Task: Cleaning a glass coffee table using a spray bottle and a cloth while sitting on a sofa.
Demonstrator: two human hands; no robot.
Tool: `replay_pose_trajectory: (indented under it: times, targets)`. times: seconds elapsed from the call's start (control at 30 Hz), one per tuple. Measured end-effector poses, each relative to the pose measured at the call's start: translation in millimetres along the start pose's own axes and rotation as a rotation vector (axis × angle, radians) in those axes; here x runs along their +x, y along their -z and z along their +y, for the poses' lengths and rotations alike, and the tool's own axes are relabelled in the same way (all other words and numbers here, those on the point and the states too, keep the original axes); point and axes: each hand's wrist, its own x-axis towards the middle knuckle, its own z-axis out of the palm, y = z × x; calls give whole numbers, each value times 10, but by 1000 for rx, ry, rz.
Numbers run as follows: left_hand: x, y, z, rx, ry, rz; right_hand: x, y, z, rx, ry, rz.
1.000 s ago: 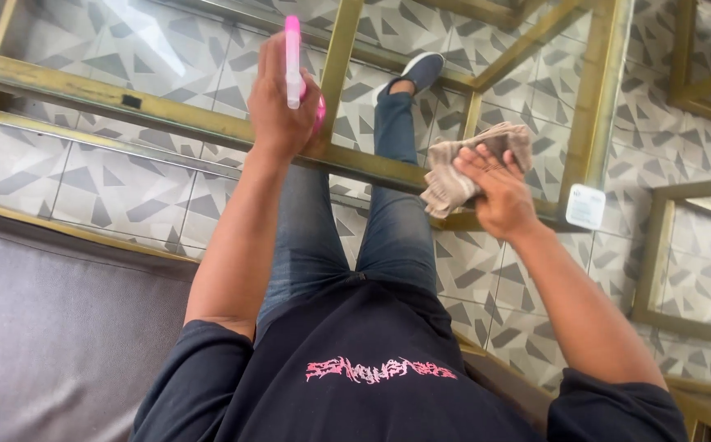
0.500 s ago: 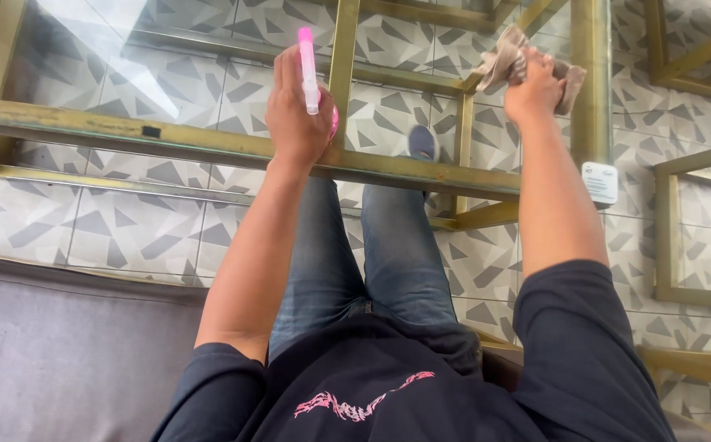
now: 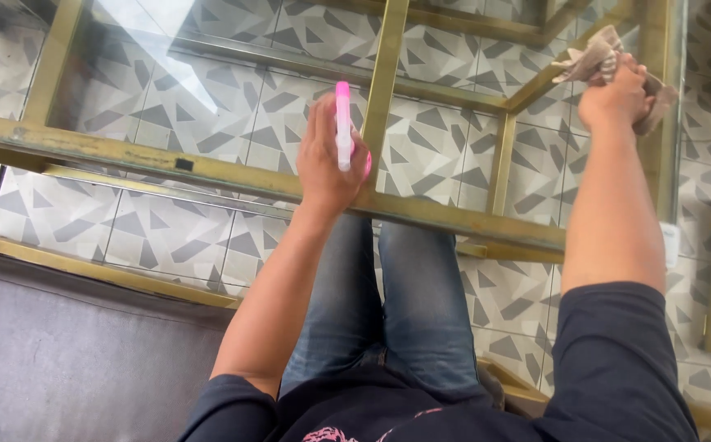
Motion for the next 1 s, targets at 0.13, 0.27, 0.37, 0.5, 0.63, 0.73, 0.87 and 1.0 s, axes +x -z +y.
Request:
replay_pose_trajectory:
  times: [0.13,0.27,0.37,0.5,0.63,0.73,0.87,1.0]
  targets:
    - [21,51,105,6,-44,63,478,-107,121,-8,8,15]
    - [51,106,171,70,-89,44,1369,-311,403,-94,27,62]
    - [209,112,255,73,-101,33,1978,-338,490,-155,42,132]
    - [172,162,241,57,-89,-18,2362,-446,587,-166,74,224]
    - [176,164,234,75,-43,-22,2481,-615,647,-238,191,303]
    - [201,149,256,58,-54,-29,1891,-450,343,-163,193,134]
    - [265,143,282,55,-82,-24,782,-420,111,-38,285,45]
    - [207,93,107,-89,-175,27,-579,-564,23,15,618,139]
